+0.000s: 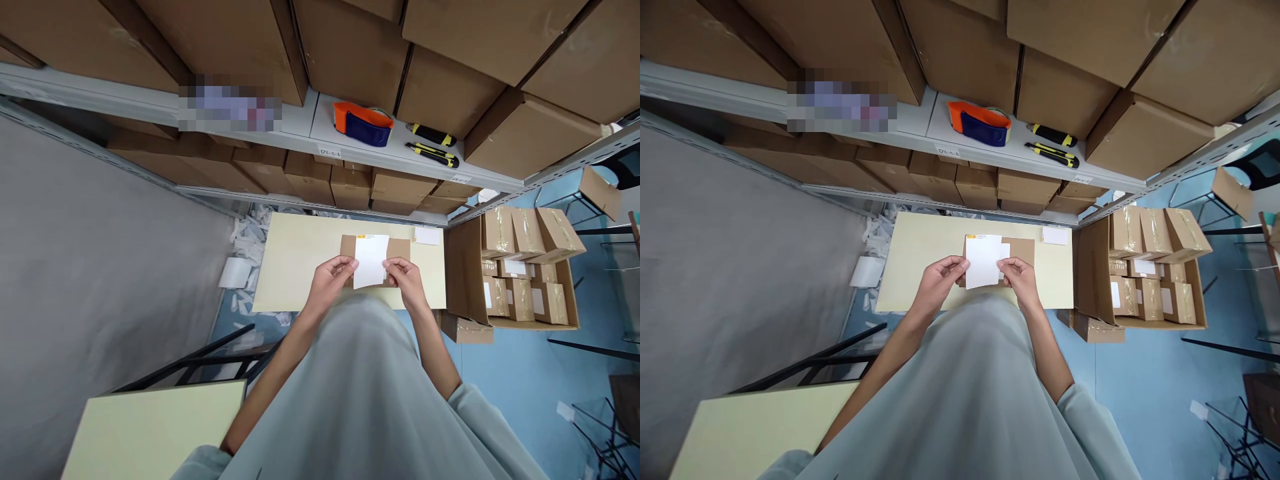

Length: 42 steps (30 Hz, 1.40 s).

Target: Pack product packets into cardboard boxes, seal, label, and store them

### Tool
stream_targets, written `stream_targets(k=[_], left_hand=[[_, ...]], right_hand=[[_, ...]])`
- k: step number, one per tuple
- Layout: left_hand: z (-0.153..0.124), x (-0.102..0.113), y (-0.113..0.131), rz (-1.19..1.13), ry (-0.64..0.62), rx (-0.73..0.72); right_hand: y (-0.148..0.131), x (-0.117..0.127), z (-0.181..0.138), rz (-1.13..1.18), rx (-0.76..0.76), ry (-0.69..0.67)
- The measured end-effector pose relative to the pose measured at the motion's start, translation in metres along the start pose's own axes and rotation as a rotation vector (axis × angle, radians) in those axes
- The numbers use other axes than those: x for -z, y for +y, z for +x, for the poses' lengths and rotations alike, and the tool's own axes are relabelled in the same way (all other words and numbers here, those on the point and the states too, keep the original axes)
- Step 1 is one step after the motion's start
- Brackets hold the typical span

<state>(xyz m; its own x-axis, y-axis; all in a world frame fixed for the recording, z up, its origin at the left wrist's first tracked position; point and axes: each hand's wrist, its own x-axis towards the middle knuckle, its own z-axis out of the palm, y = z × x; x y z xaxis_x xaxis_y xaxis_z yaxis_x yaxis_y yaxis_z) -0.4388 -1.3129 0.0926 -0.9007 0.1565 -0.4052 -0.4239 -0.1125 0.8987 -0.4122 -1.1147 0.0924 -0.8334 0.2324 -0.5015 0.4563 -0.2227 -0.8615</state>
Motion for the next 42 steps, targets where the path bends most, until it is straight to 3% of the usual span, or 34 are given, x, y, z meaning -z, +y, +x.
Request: stream_targets(k=[4,12,21,29,42], left_hand=[[0.003,0.002,-0.008,0.024,0.017,-0.007],[0.006,0.004,-0.019,0.142,0.179,-0.111],[-0.012,0.006,-0.012,0.211,0.026,-0.058],[-0.021,0.005,-0.002,0.022,-0.135,-0.043],[-0.039,0.008,0.023,0.006,-0.159,-0.134]], right_hand=[[-0.001,0.001,-0.009,-0.027,0.045,-0.008],[-0.005,0.005,-0.021,0.011,0.133,0.055],[-0.025,0.005,-0.033,0.115,0.103,-0.011],[-0.037,0.001,-0.044,0.111,0.122,-0.051],[-0.044,-0.005,-0.052,0.119,0.141,-0.046]])
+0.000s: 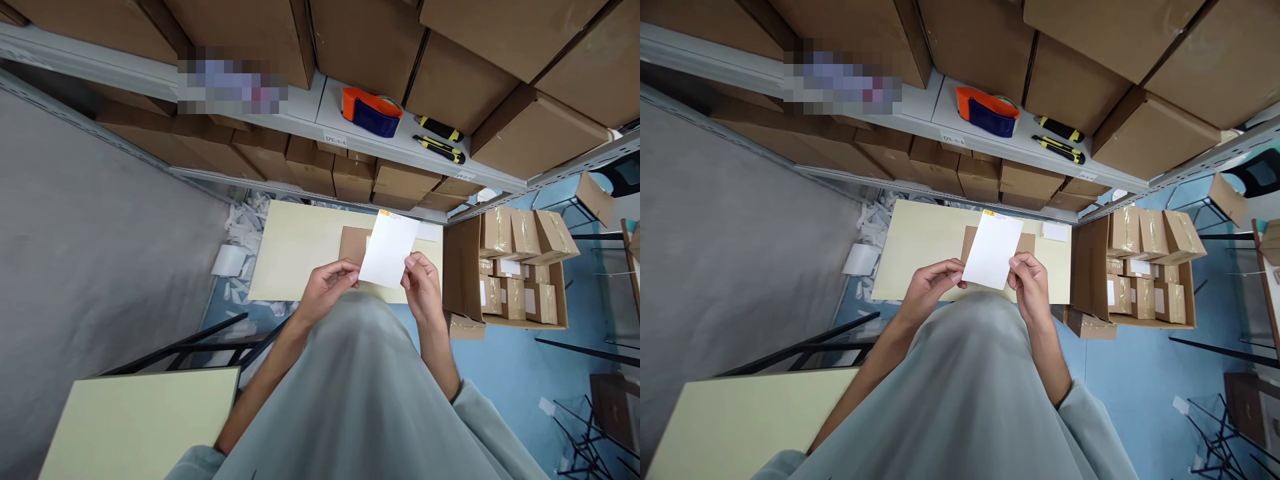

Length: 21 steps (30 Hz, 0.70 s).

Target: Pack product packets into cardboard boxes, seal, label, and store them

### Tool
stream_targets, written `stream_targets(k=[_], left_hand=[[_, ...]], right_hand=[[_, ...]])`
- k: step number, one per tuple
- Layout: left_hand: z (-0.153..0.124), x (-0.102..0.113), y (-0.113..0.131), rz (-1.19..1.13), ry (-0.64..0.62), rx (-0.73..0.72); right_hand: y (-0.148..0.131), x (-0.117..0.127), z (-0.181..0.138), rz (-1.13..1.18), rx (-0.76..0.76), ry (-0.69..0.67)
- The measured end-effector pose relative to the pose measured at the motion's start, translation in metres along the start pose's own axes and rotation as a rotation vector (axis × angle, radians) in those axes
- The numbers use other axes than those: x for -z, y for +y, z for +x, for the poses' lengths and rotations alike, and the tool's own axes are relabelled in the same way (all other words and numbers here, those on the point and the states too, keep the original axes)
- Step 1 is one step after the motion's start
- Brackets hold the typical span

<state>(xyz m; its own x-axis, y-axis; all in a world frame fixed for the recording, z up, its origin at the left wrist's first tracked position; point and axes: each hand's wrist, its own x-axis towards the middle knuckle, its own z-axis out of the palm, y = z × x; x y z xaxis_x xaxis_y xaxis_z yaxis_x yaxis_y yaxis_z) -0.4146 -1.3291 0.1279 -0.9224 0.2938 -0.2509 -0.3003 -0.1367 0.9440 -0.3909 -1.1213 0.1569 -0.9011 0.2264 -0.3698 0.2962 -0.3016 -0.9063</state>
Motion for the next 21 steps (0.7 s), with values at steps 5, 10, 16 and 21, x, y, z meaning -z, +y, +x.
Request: stream_targets(k=[5,10,16,21], left_hand=[[-0.004,0.003,0.002,-0.003,-0.054,-0.068],[-0.004,0.005,0.003,0.018,-0.081,-0.142],[-0.002,0.003,0.009,-0.007,-0.075,-0.161],[-0.004,0.001,0.014,-0.026,-0.057,-0.156]], right_hand=[[-0.001,0.000,-0.002,0.030,0.025,0.002],[-0.004,-0.002,-0.003,0.064,0.049,-0.011],[-0.009,-0.005,-0.002,0.068,0.068,-0.023],[-0.008,-0.005,0.000,0.050,0.073,-0.013]])
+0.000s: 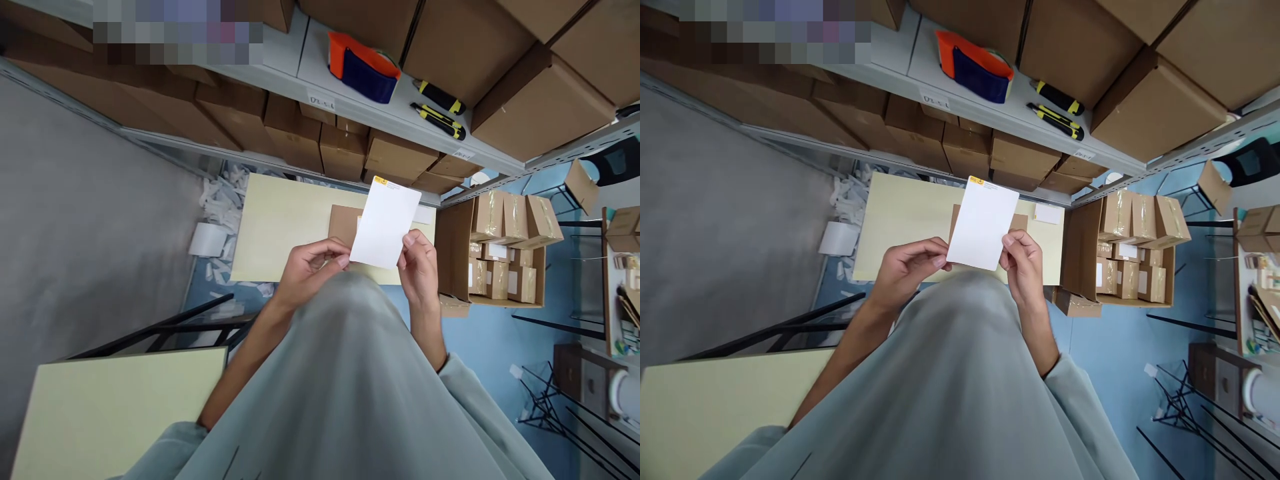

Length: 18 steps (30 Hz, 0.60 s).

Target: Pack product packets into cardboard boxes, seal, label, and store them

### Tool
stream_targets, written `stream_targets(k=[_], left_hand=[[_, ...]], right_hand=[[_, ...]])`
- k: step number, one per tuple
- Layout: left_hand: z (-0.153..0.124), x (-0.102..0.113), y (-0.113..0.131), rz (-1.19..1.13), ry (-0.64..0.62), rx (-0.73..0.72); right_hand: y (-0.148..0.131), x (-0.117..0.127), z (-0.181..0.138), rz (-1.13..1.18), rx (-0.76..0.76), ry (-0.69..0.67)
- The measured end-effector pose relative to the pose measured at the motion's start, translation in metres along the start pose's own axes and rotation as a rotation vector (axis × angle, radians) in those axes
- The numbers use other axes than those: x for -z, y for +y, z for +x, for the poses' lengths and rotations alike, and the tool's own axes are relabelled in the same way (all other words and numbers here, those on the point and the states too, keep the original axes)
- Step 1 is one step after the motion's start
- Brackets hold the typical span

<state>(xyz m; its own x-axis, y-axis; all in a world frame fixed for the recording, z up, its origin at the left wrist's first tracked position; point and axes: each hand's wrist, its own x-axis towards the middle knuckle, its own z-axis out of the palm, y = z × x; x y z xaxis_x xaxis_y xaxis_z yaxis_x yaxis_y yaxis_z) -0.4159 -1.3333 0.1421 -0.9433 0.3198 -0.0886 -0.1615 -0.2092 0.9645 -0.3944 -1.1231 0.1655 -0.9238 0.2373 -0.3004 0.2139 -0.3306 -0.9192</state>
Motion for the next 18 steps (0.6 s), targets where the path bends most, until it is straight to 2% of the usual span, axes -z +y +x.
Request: stream_targets(k=[5,10,14,18], left_hand=[[0.002,0.002,-0.005,0.051,0.019,0.024],[0.020,0.002,-0.031,0.122,0.161,0.132],[0.029,-0.002,-0.054,0.112,0.162,0.230],[0.019,0.000,-0.076,0.165,0.136,0.274]], right_hand=[[0.003,0.000,0.001,-0.043,0.031,0.008],[0.016,0.008,0.004,-0.203,0.077,0.048],[0.040,0.021,0.004,-0.337,0.012,0.036],[0.076,0.035,-0.005,-0.449,0.004,0.079]])
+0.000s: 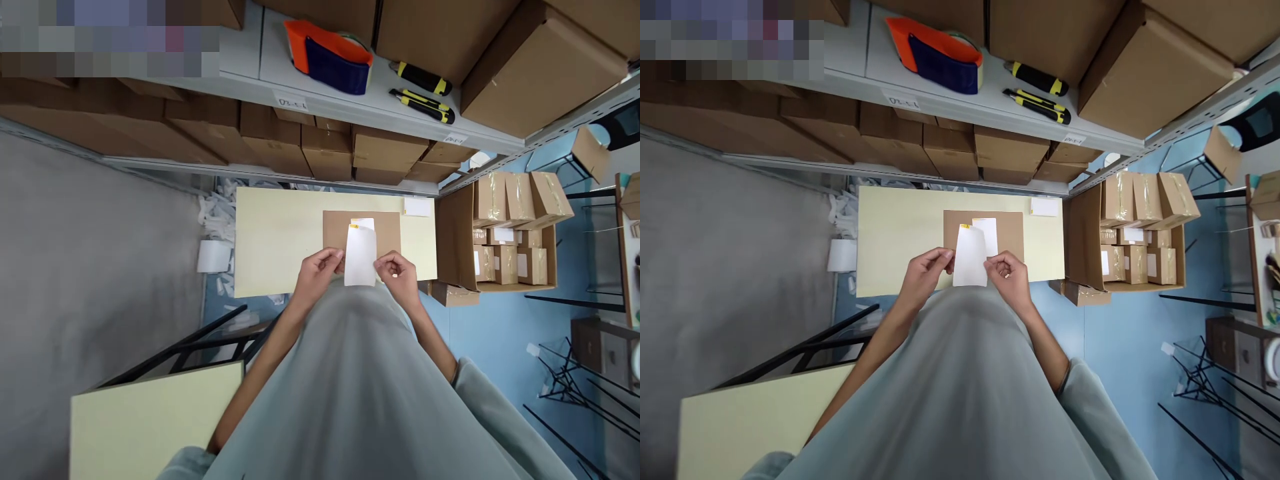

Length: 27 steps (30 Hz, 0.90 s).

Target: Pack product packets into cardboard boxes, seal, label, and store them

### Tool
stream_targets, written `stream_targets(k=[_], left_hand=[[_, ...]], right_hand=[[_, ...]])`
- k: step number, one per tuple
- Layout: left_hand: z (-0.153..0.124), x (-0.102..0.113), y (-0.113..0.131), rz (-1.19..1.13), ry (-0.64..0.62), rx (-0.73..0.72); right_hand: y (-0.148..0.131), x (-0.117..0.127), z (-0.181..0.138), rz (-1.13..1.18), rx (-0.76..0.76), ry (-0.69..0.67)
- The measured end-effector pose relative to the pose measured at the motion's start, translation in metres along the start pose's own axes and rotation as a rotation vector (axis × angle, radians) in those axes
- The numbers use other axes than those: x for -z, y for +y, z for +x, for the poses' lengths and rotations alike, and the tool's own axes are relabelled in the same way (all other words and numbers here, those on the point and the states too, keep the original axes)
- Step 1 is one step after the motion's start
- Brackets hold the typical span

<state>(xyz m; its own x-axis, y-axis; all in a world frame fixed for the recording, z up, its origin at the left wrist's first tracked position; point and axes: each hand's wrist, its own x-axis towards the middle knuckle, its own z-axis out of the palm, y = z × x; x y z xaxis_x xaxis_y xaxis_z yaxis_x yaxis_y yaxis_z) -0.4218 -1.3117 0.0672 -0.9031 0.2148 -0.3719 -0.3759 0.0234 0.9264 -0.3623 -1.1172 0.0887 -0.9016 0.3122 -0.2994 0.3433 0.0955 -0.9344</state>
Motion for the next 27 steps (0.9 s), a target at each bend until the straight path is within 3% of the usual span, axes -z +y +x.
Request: stream_targets(k=[6,10,18,27], left_hand=[[-0.002,0.005,-0.044,0.056,-0.005,0.160],[0.018,-0.003,-0.065,0.137,0.019,0.149],[0.077,-0.033,-0.070,0.662,0.149,0.179],[0.100,-0.039,-0.082,0.826,0.130,0.220]], right_hand=[[0.048,-0.006,-0.007,-0.066,-0.142,-0.005],[0.069,-0.005,0.016,-0.126,-0.155,0.051],[0.090,-0.008,0.094,-0.433,-0.221,0.064],[0.089,-0.014,0.111,-0.669,-0.253,-0.004]])
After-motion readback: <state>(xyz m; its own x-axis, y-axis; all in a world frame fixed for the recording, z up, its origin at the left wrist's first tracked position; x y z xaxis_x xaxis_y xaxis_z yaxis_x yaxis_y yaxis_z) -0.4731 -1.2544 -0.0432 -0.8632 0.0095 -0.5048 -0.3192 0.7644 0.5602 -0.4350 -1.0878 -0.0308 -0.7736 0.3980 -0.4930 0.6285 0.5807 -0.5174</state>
